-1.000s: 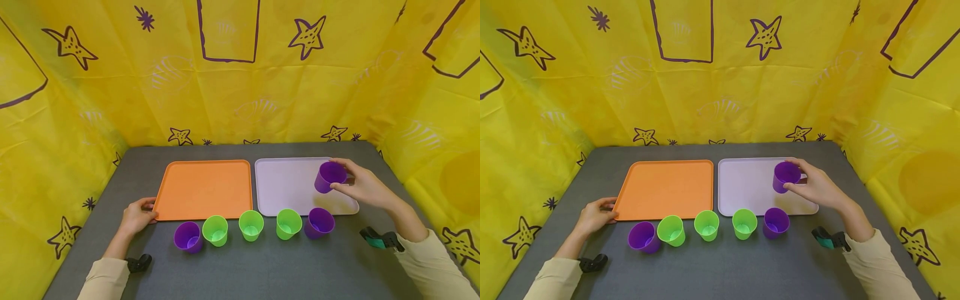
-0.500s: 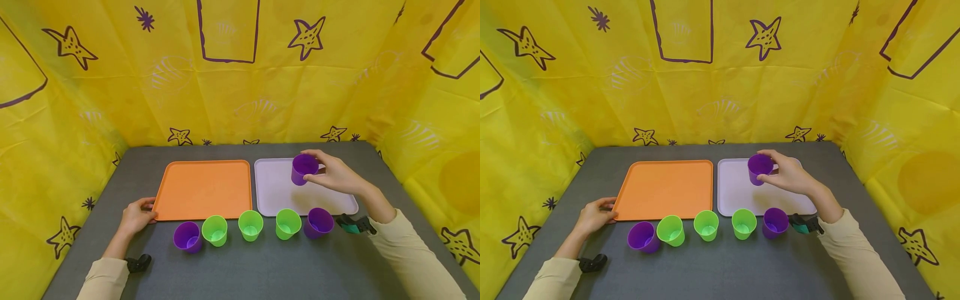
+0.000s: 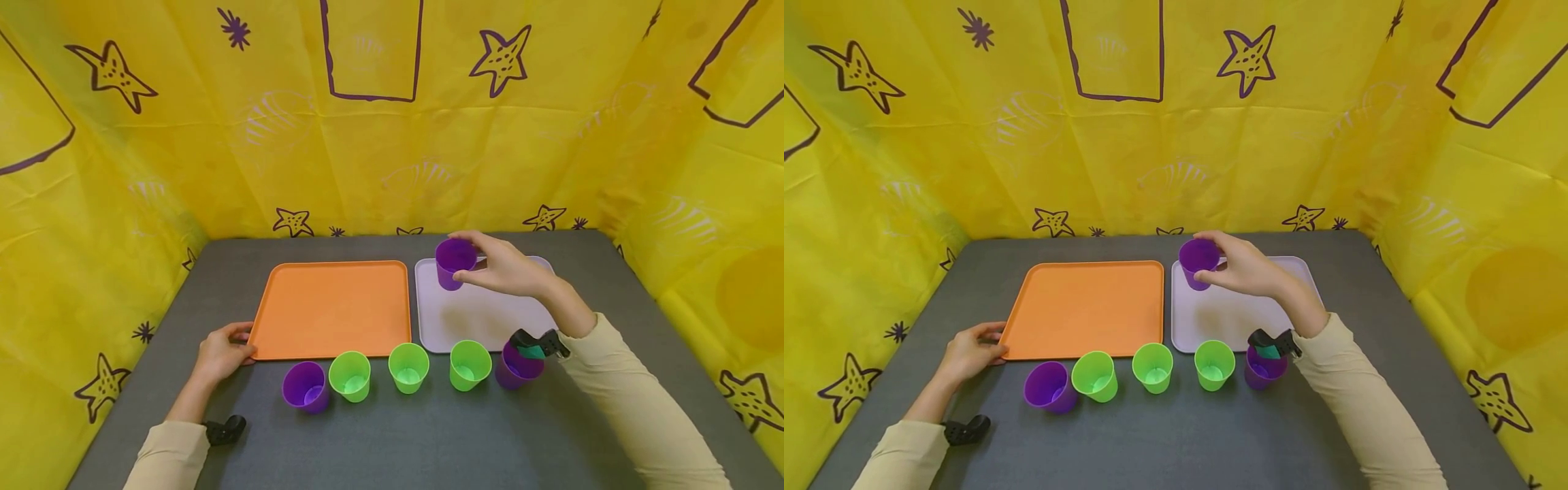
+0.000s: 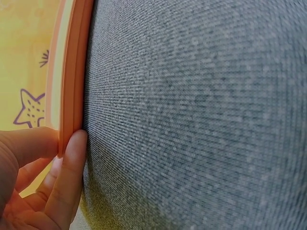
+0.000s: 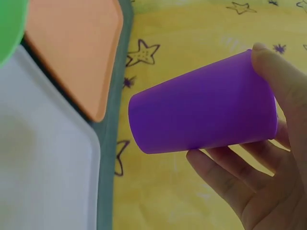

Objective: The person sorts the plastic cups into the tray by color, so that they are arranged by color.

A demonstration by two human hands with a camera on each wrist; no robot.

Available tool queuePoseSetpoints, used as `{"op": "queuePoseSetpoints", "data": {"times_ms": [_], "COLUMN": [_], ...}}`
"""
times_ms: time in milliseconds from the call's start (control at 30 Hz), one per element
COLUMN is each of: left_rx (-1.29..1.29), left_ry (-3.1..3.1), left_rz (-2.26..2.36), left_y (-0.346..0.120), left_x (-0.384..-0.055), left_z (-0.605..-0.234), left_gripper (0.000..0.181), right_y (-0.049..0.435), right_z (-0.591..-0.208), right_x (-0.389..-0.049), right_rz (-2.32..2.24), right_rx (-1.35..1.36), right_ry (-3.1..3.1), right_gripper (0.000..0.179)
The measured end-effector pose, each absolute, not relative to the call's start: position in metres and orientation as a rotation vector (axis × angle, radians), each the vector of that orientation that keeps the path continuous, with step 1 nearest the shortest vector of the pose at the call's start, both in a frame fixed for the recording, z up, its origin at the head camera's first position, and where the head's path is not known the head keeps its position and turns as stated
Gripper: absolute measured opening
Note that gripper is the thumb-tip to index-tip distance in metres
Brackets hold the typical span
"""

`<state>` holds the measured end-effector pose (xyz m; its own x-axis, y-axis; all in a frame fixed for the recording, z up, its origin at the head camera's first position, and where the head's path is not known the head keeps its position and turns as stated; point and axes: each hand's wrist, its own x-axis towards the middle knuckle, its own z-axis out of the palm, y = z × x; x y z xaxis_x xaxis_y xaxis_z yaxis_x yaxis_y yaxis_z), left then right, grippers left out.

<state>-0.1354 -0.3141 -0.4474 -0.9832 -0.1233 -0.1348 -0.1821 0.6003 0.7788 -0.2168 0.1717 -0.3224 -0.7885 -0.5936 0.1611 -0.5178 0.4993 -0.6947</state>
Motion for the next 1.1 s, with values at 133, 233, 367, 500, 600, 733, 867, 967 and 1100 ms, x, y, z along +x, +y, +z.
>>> {"op": "queuePoseSetpoints", "data": {"times_ms": [133, 233, 367, 500, 600, 733, 867, 967, 1100], "left_rx": [-0.268, -0.276, -0.281, -0.286, -0.284, -0.28, -0.281, -0.282, -0.286], "left_ry": [2.748, 2.744, 2.74, 2.739, 2.742, 2.746, 2.747, 2.748, 2.746], "left_rz": [1.343, 1.339, 1.339, 1.342, 1.338, 1.335, 1.336, 1.335, 1.329], "left_y": [-0.314, -0.314, -0.314, -0.314, -0.314, -0.315, -0.315, -0.315, -0.315], "left_x": [-0.135, -0.134, -0.133, -0.133, -0.133, -0.134, -0.135, -0.135, -0.135], "left_z": [-0.447, -0.447, -0.447, -0.447, -0.447, -0.447, -0.448, -0.448, -0.448], "left_gripper": [0.051, 0.051, 0.051, 0.051, 0.051, 0.052, 0.052, 0.052, 0.052], "right_y": [0.155, 0.142, 0.126, 0.111, 0.099, 0.082, 0.063, 0.048, 0.029], "right_z": [-0.321, -0.321, -0.322, -0.321, -0.321, -0.323, -0.326, -0.329, -0.332], "right_x": [-0.222, -0.226, -0.23, -0.234, -0.235, -0.236, -0.237, -0.237, -0.236], "right_rz": [-1.181, -1.203, -1.237, -1.259, -1.265, -1.264, -1.258, -1.244, -1.204], "right_rx": [-0.981, -0.997, -1.031, -1.047, -1.043, -1.016, -1.02, -1.053, -1.085], "right_ry": [2.614, 2.597, 2.571, 2.537, 2.512, 2.492, 2.482, 2.476, 2.48], "right_gripper": [0.064, 0.063, 0.061, 0.062, 0.063, 0.064, 0.064, 0.063, 0.064]}}
